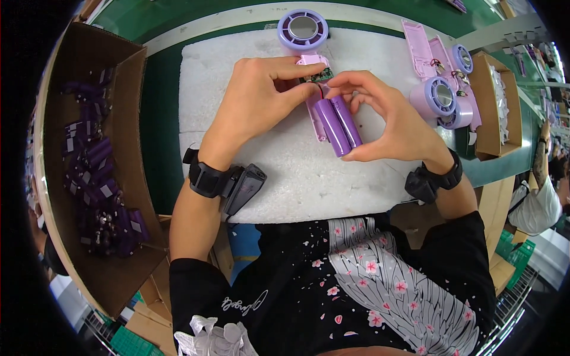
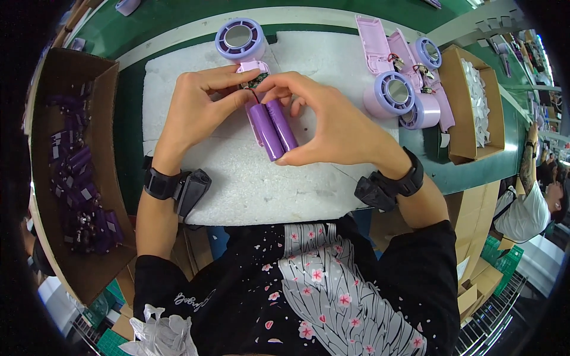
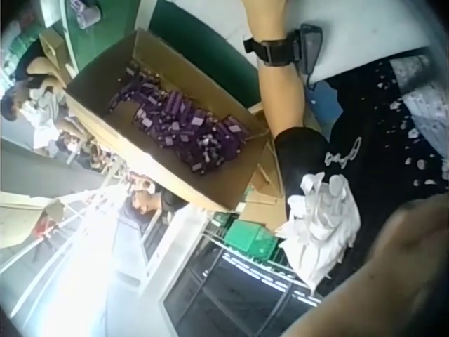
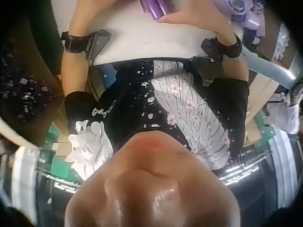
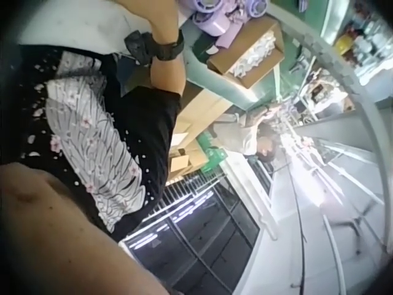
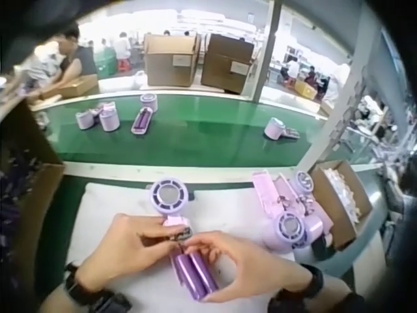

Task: The person assembles portable fans by connecting a circuit board to the housing, wiring and inserting batteries, and testing the connection. After the test, the person sets the fan aside on the conveyor belt and repeats the process.

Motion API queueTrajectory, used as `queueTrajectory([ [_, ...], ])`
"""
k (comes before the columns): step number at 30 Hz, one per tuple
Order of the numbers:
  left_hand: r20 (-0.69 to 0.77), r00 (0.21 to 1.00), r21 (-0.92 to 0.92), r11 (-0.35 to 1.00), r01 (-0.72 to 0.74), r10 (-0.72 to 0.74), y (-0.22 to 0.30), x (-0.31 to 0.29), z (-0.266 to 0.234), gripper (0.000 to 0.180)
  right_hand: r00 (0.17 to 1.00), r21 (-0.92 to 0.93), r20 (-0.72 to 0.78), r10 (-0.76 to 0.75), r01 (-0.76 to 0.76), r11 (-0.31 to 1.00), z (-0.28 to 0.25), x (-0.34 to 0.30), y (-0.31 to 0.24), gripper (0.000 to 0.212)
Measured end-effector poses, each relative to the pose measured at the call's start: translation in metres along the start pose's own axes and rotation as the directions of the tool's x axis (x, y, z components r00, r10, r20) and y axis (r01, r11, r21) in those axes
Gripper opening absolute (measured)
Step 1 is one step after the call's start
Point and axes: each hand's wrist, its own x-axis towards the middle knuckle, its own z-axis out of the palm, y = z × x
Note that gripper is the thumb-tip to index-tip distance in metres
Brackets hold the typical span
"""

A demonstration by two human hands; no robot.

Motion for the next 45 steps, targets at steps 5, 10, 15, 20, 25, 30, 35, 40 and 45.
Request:
queueTrajectory([
  [5, 0.008, 0.997, -0.008, 0.997, -0.074, 0.074, -0.005, 0.001, 0.001, 0.028, 0.993, -0.23, -0.059, -0.099, 0.083, 0.97, 0.007, 0.001, 0.007, 0.069],
  [10, 0.053, 0.991, 0.073, 0.989, -0.129, 0.125, -0.002, 0.001, -0.002, 0.026, 0.965, -0.419, -0.07, -0.251, 0.2, 0.886, 0.013, 0.003, 0.013, 0.066],
  [15, 0.045, 0.982, 0.077, 0.98, -0.184, 0.181, -0.006, -0.003, -0.003, 0.025, 0.963, -0.494, -0.076, -0.257, 0.187, 0.849, 0.018, -0.001, 0.006, 0.059],
  [20, 0.082, 0.98, 0.064, 0.98, -0.186, 0.181, -0.008, -0.001, -0.006, 0.025, 0.958, -0.54, -0.108, -0.267, 0.169, 0.825, 0.023, -0.004, 0.0, 0.051],
  [25, 0.076, 0.979, 0.06, 0.979, -0.193, 0.189, -0.01, -0.004, -0.006, 0.025, 0.948, -0.568, -0.116, -0.297, 0.182, 0.803, 0.025, -0.005, 0.006, 0.052],
  [30, 0.067, 0.979, 0.066, 0.978, -0.196, 0.192, -0.012, -0.005, -0.002, 0.026, 0.943, -0.602, -0.117, -0.311, 0.182, 0.778, 0.028, -0.007, 0.009, 0.047],
  [35, 0.074, 0.986, 0.045, 0.987, -0.156, 0.152, -0.012, -0.007, -0.003, 0.028, 0.943, -0.593, -0.158, -0.292, 0.145, 0.792, 0.032, -0.005, 0.008, 0.041],
  [40, 0.117, 0.991, -0.011, 0.998, -0.063, 0.064, -0.013, -0.007, -0.004, 0.036, 0.957, -0.498, -0.209, -0.203, 0.075, 0.864, 0.035, -0.003, 0.01, 0.04],
  [45, 0.17, 0.985, -0.005, 0.999, 0.034, -0.033, -0.009, -0.002, -0.003, 0.043, 0.965, -0.386, -0.239, -0.107, 0.006, 0.923, 0.031, 0.002, 0.011, 0.044],
])
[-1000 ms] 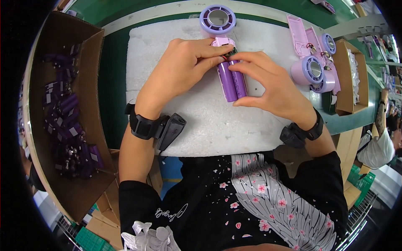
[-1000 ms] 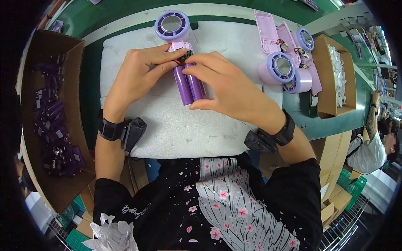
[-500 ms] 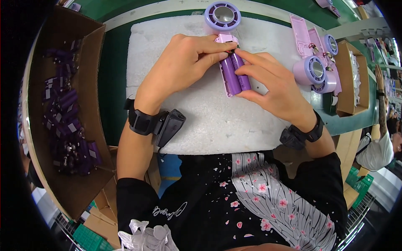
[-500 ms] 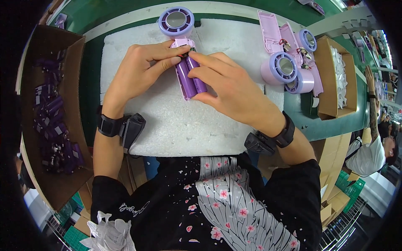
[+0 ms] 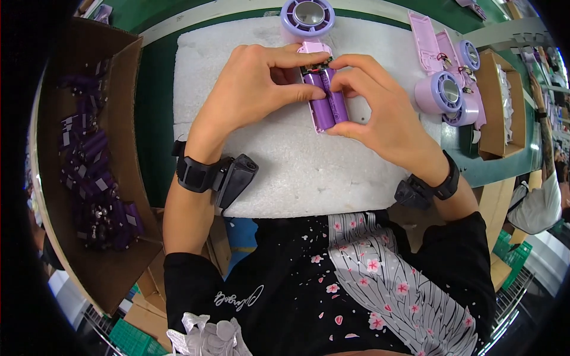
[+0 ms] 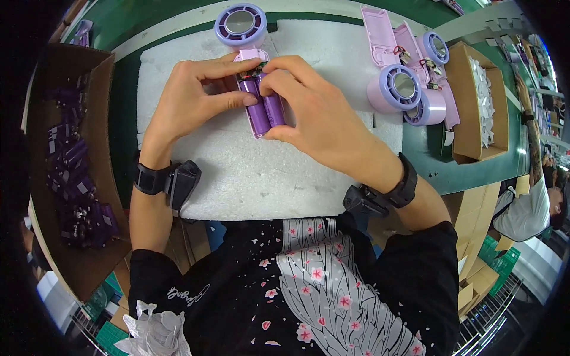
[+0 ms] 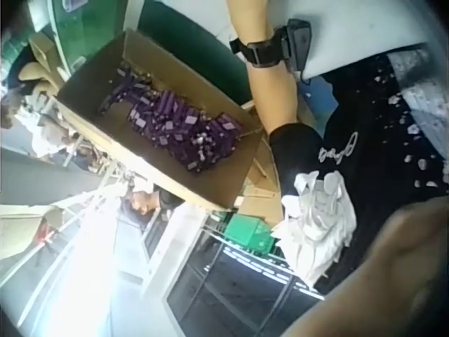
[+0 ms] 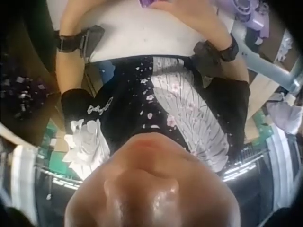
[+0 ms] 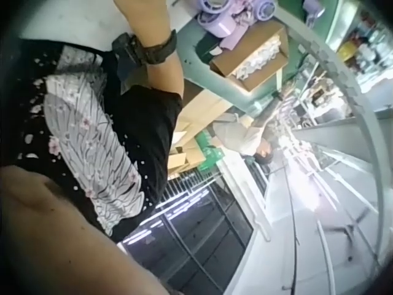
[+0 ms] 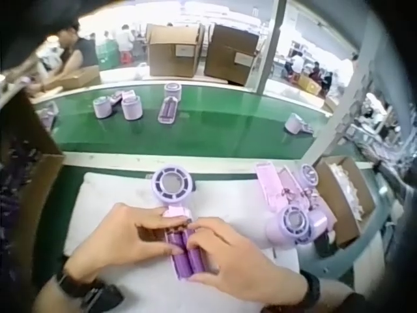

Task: The person assembles portable fans by connecting a circuit board to the housing, wiring and inserting batteries, and testing the connection. After the test, the person sets the fan aside on the conveyor belt and repeats the process.

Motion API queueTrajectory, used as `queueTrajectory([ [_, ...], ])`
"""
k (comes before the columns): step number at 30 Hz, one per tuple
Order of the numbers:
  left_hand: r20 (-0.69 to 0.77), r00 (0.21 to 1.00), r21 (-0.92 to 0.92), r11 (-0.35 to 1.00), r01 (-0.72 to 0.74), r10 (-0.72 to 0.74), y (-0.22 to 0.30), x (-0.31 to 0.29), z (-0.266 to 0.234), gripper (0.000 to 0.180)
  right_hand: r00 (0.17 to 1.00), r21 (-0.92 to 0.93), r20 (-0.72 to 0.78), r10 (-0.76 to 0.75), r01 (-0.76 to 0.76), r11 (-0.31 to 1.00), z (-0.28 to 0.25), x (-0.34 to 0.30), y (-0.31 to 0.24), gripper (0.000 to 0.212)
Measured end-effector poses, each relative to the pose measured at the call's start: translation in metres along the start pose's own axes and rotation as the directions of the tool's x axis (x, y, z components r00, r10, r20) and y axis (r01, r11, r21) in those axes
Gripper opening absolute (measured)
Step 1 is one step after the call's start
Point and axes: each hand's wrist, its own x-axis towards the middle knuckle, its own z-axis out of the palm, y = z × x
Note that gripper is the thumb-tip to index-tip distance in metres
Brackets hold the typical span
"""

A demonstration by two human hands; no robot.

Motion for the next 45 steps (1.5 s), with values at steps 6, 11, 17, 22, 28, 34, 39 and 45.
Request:
queueTrajectory([
  [6, -0.047, 0.999, 0.004, 1.0, 0.002, -0.002, 0.003, 0.006, -0.007, 0.044, 0.996, 0.06, -0.049, -0.073, 0.076, 0.995, -0.007, 0.016, 0.002, 0.046],
  [11, -0.03, 1.0, -0.084, 0.996, 0.0, -0.002, 0.018, -0.001, -0.009, 0.046, 0.982, 0.063, -0.082, -0.173, 0.178, 0.982, -0.008, 0.019, 0.003, 0.033],
  [17, 0.046, 0.999, -0.009, 1.0, -0.011, 0.012, 0.032, -0.009, -0.013, 0.047, 0.975, -0.067, -0.076, -0.211, 0.206, 0.976, -0.009, 0.016, -0.004, 0.024],
  [22, 0.052, 0.999, 0.005, 1.0, -0.006, 0.006, 0.027, -0.015, -0.012, 0.049, 0.967, -0.187, 0.032, -0.251, 0.253, 0.949, -0.012, 0.006, -0.019, 0.03],
  [28, 0.044, 0.997, -0.031, 0.998, -0.062, 0.064, 0.017, -0.012, -0.009, 0.051, 0.969, -0.343, 0.126, -0.211, 0.242, 0.908, -0.008, -0.013, -0.039, 0.055],
  [34, 0.069, 0.983, -0.059, 0.983, 0.175, -0.171, 0.028, -0.005, -0.016, 0.05, 0.991, -0.346, 0.003, -0.137, 0.13, 0.929, -0.001, 0.005, -0.005, 0.066],
  [39, -0.184, 0.958, -0.156, 0.969, 0.194, -0.221, 0.002, -0.002, -0.014, 0.041, 0.949, -0.45, -0.306, -0.081, -0.069, 0.89, -0.018, 0.041, 0.022, 0.056],
  [45, -0.265, 0.923, -0.238, 0.947, 0.216, -0.277, 0.009, 0.014, -0.02, 0.048, 0.984, -0.27, -0.131, -0.117, 0.079, 0.96, -0.023, 0.01, 0.031, 0.037],
])
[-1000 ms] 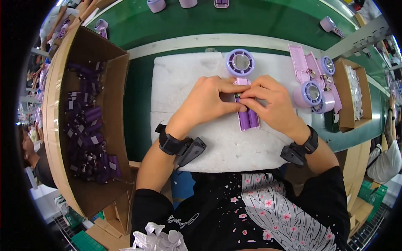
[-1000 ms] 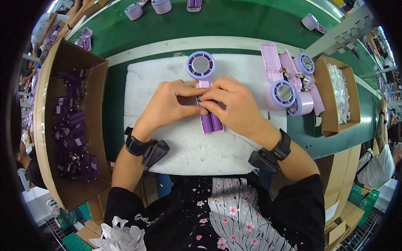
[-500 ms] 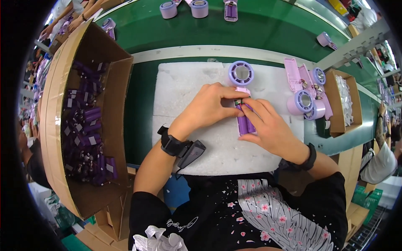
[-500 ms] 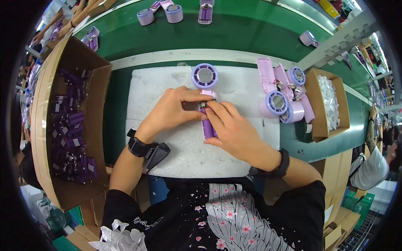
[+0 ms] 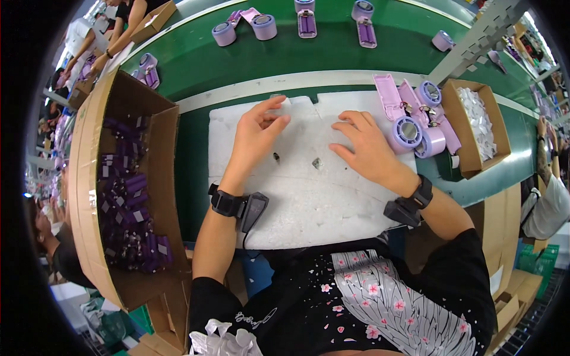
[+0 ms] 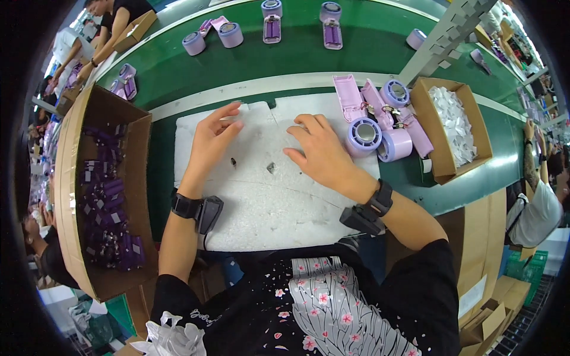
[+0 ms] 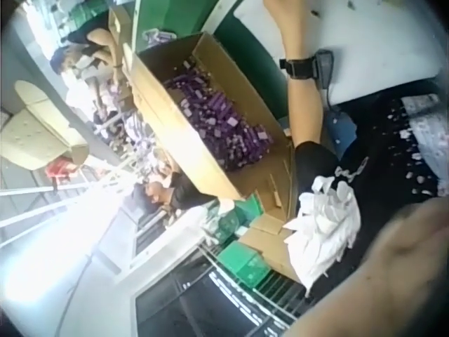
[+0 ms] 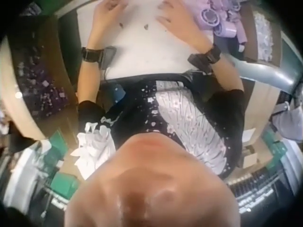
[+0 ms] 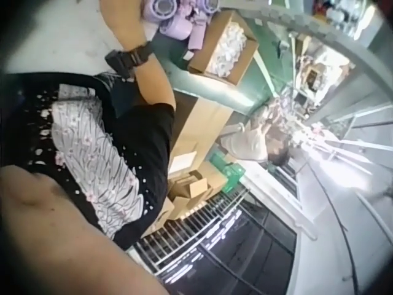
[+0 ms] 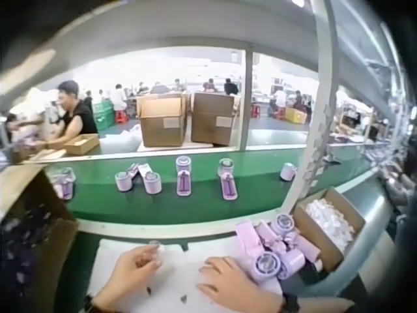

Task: The person assembles portable fans by connecting a circuit board to the housing, wiring and inserting batteries, and testing the connection. After the test, the person sets the fan aside on the conveyor belt and repeats the process.

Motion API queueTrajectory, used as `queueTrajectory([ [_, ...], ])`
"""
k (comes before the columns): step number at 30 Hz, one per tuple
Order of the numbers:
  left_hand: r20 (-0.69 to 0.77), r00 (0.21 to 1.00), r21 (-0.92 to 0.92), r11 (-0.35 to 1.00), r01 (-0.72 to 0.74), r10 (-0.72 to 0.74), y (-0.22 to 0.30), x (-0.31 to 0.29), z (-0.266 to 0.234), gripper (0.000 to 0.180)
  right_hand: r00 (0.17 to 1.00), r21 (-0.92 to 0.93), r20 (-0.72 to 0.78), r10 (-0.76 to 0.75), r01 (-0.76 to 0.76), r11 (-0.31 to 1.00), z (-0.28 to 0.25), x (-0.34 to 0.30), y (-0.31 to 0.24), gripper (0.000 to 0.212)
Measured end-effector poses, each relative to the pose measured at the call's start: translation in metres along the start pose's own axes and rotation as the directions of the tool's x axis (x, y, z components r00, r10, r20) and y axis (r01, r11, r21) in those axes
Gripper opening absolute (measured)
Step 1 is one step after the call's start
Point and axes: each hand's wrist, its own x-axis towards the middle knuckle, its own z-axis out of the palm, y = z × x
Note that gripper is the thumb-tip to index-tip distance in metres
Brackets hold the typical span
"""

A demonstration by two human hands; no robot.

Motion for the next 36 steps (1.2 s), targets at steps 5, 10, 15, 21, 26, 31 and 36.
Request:
queueTrajectory([
  [5, -0.012, 1.0, 0.261, 0.965, 0.027, -0.024, 0.047, 0.055, -0.002, 0.067, 0.994, 0.111, -0.111, 0.02, -0.007, 0.994, -0.01, -0.003, 0.008, 0.03],
  [10, -0.049, 0.965, 0.731, 0.668, -0.14, 0.257, 0.031, 0.198, -0.013, 0.081, 0.99, 0.164, -0.143, 0.01, 0.013, 0.986, -0.021, -0.005, 0.01, 0.027],
  [15, -0.111, 0.963, 0.851, 0.523, -0.035, 0.246, 0.01, 0.27, -0.019, 0.081, 0.989, 0.176, -0.14, -0.036, 0.061, 0.983, -0.02, -0.003, 0.006, 0.024],
  [21, -0.177, 0.975, 0.764, 0.643, 0.051, 0.134, 0.019, 0.255, 0.016, 0.057, 0.994, 0.17, -0.113, 0.006, 0.013, 0.985, -0.021, -0.016, 0.006, 0.023],
  [26, -0.03, 0.991, 0.473, 0.876, -0.098, 0.128, 0.017, 0.196, -0.029, 0.045, 0.989, 0.225, -0.148, -0.005, 0.039, 0.974, -0.012, -0.011, 0.006, 0.029],
  [31, 0.296, 0.827, 0.347, 0.753, -0.559, 0.477, 0.042, 0.06, -0.05, 0.029, 0.952, 0.833, -0.041, 0.303, -0.135, 0.537, 0.006, -0.02, -0.01, 0.051],
  [36, 0.558, 0.667, 0.354, 0.585, -0.73, 0.494, 0.059, -0.024, -0.011, 0.03, 0.901, 0.93, 0.285, 0.328, -0.343, 0.135, -0.008, -0.031, -0.041, 0.06],
])
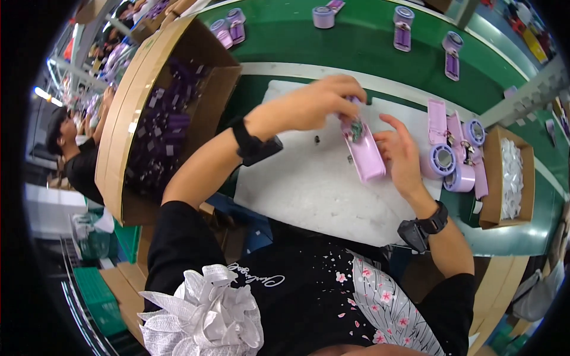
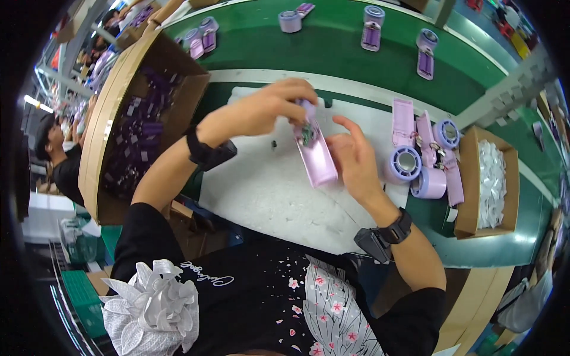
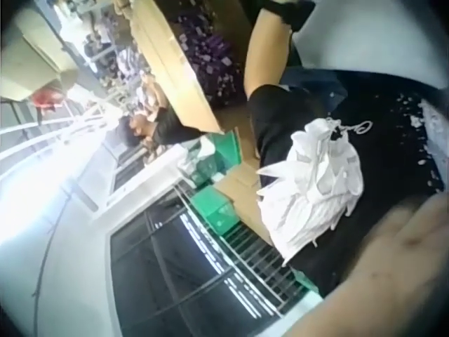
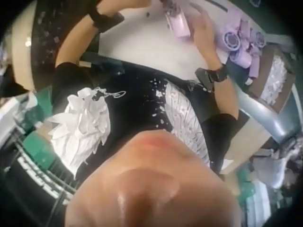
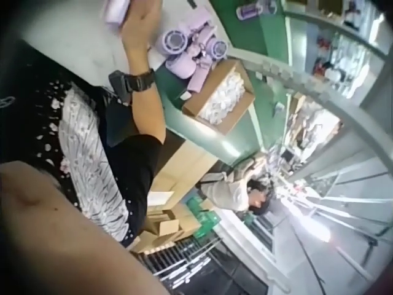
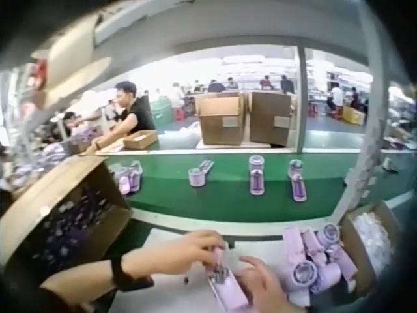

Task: The person assembles portable fans by connecting a circuit board to the housing, wiring and inserting batteries, and testing the connection. After the test, the person sets the fan aside on the conveyor belt and repeats the process.

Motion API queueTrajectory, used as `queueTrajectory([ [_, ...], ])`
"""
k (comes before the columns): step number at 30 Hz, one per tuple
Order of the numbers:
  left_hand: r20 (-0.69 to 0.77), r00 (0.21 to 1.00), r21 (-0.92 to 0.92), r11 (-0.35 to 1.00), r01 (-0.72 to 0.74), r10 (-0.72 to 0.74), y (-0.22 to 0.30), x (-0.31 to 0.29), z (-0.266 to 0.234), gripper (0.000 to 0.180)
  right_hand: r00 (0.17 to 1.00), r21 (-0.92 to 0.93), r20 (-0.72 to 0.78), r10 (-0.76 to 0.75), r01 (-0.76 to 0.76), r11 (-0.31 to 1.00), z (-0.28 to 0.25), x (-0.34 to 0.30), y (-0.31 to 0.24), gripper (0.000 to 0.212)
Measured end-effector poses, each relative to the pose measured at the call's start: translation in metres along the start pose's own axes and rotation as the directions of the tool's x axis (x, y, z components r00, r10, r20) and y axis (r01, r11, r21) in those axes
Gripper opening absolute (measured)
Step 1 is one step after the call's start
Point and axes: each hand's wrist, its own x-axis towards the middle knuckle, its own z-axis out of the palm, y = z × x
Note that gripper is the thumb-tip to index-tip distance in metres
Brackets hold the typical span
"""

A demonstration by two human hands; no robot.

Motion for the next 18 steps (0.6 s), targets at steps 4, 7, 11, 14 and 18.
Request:
queueTrajectory([
  [4, -0.097, 0.995, -0.005, 1.0, -0.027, 0.027, 0.014, -0.013, 0.019, 0.032, 0.985, -0.562, 0.172, 0.032, 0.072, 0.824, 0.003, -0.014, 0.004, 0.061],
  [7, -0.241, 0.941, -0.06, 0.971, 0.23, -0.238, 0.001, -0.027, 0.014, 0.03, 0.992, -0.589, 0.064, -0.113, 0.129, 0.798, -0.002, -0.018, 0.01, 0.056],
  [11, -0.535, 0.671, 0.243, 0.667, 0.705, -0.514, -0.08, -0.109, -0.04, 0.023, 0.982, -0.698, 0.073, -0.174, 0.175, 0.695, -0.006, -0.017, 0.015, 0.046],
  [14, -0.652, 0.441, 0.453, 0.149, 0.879, -0.617, -0.143, -0.21, -0.08, 0.025, 0.972, -0.746, 0.143, -0.189, 0.231, 0.625, -0.003, -0.017, 0.014, 0.04],
  [18, -0.532, 0.332, 0.474, 0.051, 0.879, -0.779, -0.161, -0.246, -0.09, 0.033, 0.97, -0.767, 0.147, -0.191, 0.234, 0.597, -0.006, -0.018, 0.013, 0.035],
])
